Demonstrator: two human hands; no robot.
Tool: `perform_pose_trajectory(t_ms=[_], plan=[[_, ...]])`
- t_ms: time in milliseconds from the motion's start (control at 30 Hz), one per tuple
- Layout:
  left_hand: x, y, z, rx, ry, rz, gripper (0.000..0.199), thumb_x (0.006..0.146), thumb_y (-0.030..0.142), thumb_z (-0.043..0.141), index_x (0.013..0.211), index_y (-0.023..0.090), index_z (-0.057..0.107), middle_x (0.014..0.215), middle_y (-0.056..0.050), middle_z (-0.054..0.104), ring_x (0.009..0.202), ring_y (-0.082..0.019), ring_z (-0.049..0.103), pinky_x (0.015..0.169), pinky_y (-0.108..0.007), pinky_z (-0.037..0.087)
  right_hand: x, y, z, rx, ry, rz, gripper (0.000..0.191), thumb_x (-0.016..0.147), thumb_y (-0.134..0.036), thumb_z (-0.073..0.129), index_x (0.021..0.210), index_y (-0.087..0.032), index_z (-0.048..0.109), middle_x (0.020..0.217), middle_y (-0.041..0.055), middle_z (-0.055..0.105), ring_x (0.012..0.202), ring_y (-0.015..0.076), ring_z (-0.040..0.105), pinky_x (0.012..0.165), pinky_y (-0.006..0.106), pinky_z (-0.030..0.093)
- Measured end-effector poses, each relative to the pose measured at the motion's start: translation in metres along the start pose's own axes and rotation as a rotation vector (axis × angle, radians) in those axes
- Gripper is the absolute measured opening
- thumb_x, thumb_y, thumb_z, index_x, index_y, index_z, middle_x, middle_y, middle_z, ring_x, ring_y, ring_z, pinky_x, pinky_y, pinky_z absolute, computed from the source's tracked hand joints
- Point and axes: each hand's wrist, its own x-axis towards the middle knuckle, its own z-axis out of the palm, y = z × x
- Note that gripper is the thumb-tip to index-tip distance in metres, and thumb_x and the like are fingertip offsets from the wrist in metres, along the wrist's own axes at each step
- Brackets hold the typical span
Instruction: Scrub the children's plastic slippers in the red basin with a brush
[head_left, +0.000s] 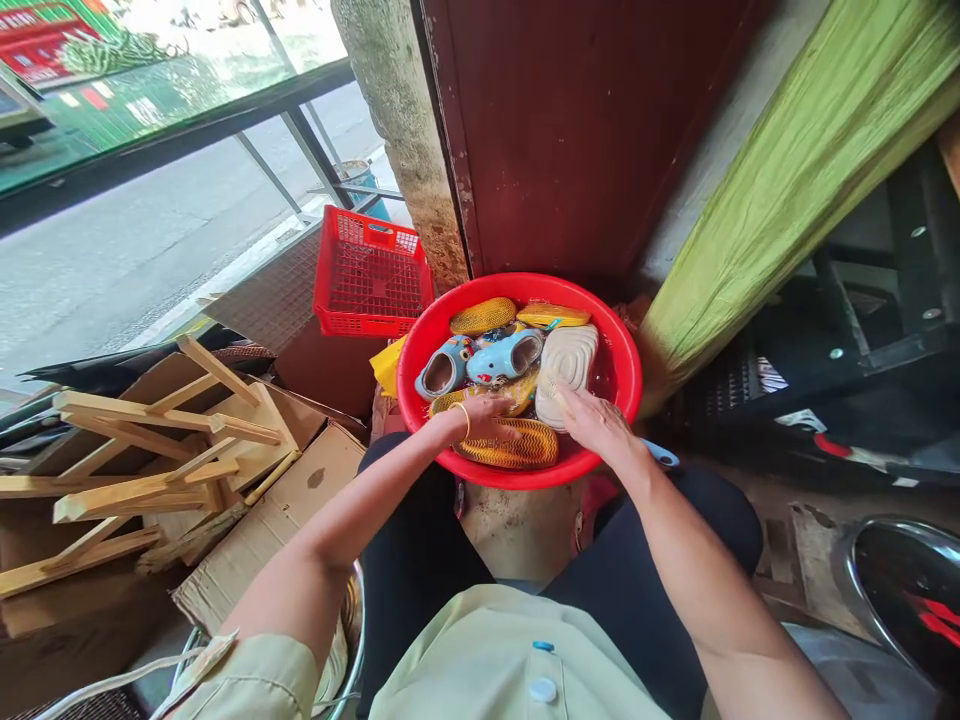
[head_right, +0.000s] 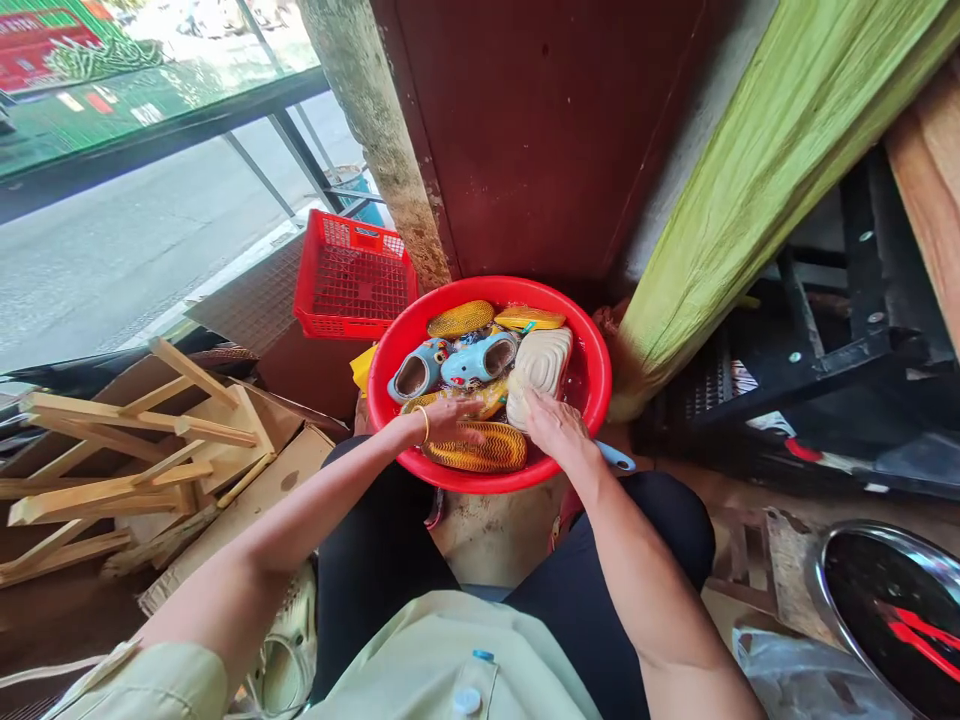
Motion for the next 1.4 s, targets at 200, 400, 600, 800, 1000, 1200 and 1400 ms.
perform_pose_trajectory(t_ms=[200, 400, 600, 800, 1000, 1200, 1400], plan=[[-0.006, 0.009, 0.027, 0.201, -0.002, -0.072, 0.063, 0.084, 0.054, 0.075, 0.137, 0.025, 0.059, 0.134, -0.015, 0.063, 0.124, -0.035, 0.063, 0.107, -0.047, 0.049, 0.001, 0.017, -0.006, -0.037, -0.018, 0.095, 0.059, 0.100, -0.028, 0.047, 0.159, -0.027, 0.041, 0.132, 0.0126, 0.070, 0.105, 0.0254, 0.072, 0.088, 0.034, 0.054], [0.017, -0.002, 0.020, 0.320, -0.041, -0.375, 0.061, 0.098, 0.070, 0.041, 0.129, 0.022, 0.059, 0.134, -0.016, 0.065, 0.123, -0.035, 0.064, 0.096, -0.043, 0.053, 0.024, 0.034, -0.011, -0.116, 0.053, 0.322, 0.057, 0.104, -0.031, 0.040, 0.159, -0.017, 0.036, 0.118, 0.0193, 0.071, 0.102, 0.0286, 0.071, 0.085, 0.035, 0.051], [0.002, -0.002, 0.024, 0.195, -0.155, -0.346, 0.088, 0.080, 0.081, 0.060, 0.143, 0.019, 0.052, 0.133, -0.022, 0.067, 0.126, -0.040, 0.062, 0.104, -0.047, 0.047, 0.023, 0.025, 0.001, -0.141, 0.013, 0.210, 0.063, 0.102, -0.037, 0.047, 0.159, -0.013, 0.034, 0.122, 0.0220, 0.069, 0.103, 0.0310, 0.071, 0.084, 0.037, 0.052], [-0.011, 0.005, 0.033, 0.028, -0.151, -0.177, 0.124, 0.059, 0.066, 0.087, 0.161, 0.019, 0.034, 0.152, -0.026, 0.051, 0.138, -0.047, 0.050, 0.116, -0.053, 0.033, 0.025, 0.041, 0.011, -0.145, 0.090, 0.164, 0.066, 0.102, -0.042, 0.045, 0.160, -0.013, 0.034, 0.116, 0.0211, 0.071, 0.097, 0.0306, 0.072, 0.078, 0.037, 0.053], [-0.010, 0.007, 0.016, -0.048, -0.031, -0.130, 0.104, 0.056, 0.061, 0.091, 0.147, 0.025, 0.056, 0.119, -0.018, 0.072, 0.115, -0.042, 0.066, 0.100, -0.046, 0.046, 0.032, 0.048, 0.021, -0.141, 0.102, 0.158, 0.070, 0.100, -0.045, 0.046, 0.161, -0.013, 0.032, 0.110, 0.0197, 0.073, 0.088, 0.0298, 0.073, 0.072, 0.037, 0.053], [-0.018, -0.004, -0.015, -0.438, 0.198, -0.018, 0.068, 0.067, 0.064, 0.084, 0.116, 0.019, 0.073, 0.089, -0.005, 0.072, 0.083, -0.023, 0.068, 0.078, -0.029, 0.049, 0.030, 0.043, 0.018, -0.116, 0.134, 0.150, 0.065, 0.102, -0.045, 0.043, 0.159, -0.016, 0.039, 0.112, 0.0193, 0.073, 0.091, 0.0308, 0.073, 0.074, 0.038, 0.053], [0.005, -0.014, 0.004, -1.057, 0.443, -0.212, 0.062, 0.088, 0.068, 0.063, 0.115, 0.012, 0.071, 0.097, -0.009, 0.074, 0.079, -0.019, 0.066, 0.078, -0.031, 0.053, 0.037, 0.029, 0.006, 0.032, 0.495, 0.168, 0.061, 0.099, -0.042, 0.046, 0.152, -0.010, 0.047, 0.126, 0.0230, 0.070, 0.099, 0.0326, 0.072, 0.081, 0.041, 0.056]])
